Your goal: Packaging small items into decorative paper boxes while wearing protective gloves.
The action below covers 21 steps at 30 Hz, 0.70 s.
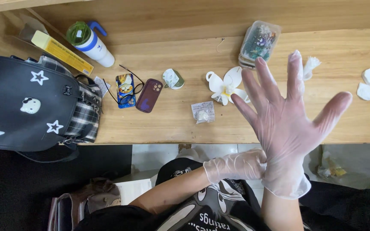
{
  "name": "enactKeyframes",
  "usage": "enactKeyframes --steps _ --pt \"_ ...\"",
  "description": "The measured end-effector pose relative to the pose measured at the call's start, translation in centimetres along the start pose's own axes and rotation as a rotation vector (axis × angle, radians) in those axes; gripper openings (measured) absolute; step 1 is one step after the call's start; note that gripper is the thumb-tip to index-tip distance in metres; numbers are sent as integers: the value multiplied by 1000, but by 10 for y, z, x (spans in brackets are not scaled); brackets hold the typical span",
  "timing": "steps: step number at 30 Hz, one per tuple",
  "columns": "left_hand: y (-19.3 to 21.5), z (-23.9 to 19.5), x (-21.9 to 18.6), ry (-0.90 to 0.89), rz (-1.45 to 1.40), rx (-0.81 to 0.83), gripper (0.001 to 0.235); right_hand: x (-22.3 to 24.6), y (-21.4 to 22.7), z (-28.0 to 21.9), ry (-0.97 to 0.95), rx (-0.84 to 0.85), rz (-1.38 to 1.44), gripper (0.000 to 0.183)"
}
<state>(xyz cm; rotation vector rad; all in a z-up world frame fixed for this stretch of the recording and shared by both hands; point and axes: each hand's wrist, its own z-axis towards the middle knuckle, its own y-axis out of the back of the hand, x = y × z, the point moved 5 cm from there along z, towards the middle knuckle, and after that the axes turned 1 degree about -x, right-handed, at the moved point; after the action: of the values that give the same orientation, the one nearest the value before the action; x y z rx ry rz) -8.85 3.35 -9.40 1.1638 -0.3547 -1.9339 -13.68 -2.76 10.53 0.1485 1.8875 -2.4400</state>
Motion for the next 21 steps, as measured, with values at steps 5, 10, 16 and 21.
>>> enactKeyframes --steps 5,10,16,21 --pt "7 13 19 287 -438 79 16 21 18 -8 3 -117 -72 65" --pt "48 1 67 625 -1308 -439 40 49 61 -11 191 -280 -949 49" --pt "158 26 30 151 -2204 -891 65 -20 148 -23 -29 -587 -831 63" --pt "199 44 -3 326 -1685 -723 85 -88 136 -8 -221 -362 -562 66"
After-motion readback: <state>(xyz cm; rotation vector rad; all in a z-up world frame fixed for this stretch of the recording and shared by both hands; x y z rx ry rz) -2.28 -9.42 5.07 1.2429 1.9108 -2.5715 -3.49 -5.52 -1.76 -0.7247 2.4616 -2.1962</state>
